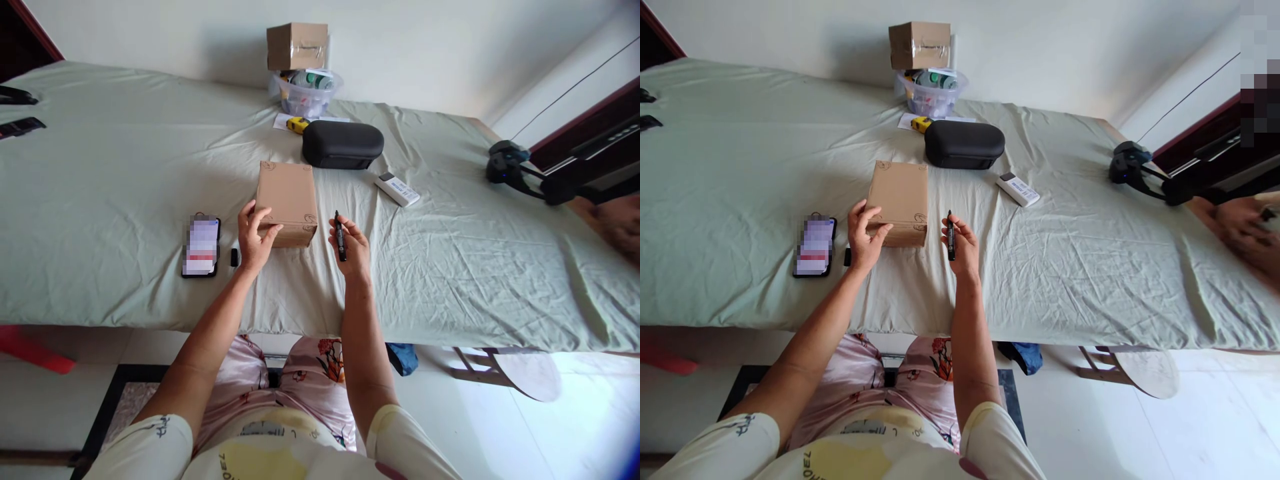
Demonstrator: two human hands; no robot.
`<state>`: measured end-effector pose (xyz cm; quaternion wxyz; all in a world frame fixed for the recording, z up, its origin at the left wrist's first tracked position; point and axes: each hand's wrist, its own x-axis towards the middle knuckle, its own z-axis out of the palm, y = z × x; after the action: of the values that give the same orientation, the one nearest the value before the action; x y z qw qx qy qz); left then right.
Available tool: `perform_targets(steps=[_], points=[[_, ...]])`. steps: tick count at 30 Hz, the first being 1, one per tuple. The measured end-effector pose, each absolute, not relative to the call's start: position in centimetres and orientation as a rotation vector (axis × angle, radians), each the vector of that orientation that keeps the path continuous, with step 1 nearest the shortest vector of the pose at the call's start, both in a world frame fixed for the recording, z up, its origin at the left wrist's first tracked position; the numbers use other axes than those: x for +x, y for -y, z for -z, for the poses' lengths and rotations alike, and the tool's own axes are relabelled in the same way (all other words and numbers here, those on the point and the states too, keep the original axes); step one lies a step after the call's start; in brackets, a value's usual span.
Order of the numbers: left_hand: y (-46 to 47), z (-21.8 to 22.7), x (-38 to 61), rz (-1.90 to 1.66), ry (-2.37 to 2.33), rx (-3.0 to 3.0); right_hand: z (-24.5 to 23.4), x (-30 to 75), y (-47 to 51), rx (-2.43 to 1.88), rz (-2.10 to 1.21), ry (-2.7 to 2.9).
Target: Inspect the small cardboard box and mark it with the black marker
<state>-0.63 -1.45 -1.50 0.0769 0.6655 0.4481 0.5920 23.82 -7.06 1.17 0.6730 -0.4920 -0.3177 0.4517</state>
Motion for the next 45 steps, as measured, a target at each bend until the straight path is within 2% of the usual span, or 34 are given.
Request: perform_targets(steps=[7, 13, 16, 26, 32, 36, 40, 45], points=[[1.4, 1.5, -0.7, -1.787, -1.342, 2.005, -1.5, 22.3, 7.4, -0.998, -0.944, 0.916], [1.5, 1.5, -0.7, -1.789, -1.34, 2.008, -2.1, 20.2, 8.5, -0.928, -0.415, 0.992], [1.5, 1.5, -0.8, -1.788, -1.317, 2.0, -1.9, 19.6, 9.2, -0.963, -0.297, 1.124], [1.6, 1.3, -0.7, -1.792, -1.345, 2.022, -1.3, 18.9, 9.3, -1.202, -0.215, 1.311], [1.7, 1.2, -0.7, -1.738, -1.427, 2.044, -2.3, 18.5, 9.6, -1.302, -0.371, 1.36], [1.8, 1.2, -0.7, -1.727, -1.438, 2.042, -2.4, 18.9, 9.6, -1.376, -0.301, 1.267], [1.9, 1.1, -0.7, -1.689, -1.414, 2.015, -2.4, 19.2, 9.7, -1.294, -0.183, 1.141], [1.9, 1.1, -0.7, -1.699, -1.366, 2.001, -1.9, 18.9, 9.8, -1.215, -0.313, 1.329]])
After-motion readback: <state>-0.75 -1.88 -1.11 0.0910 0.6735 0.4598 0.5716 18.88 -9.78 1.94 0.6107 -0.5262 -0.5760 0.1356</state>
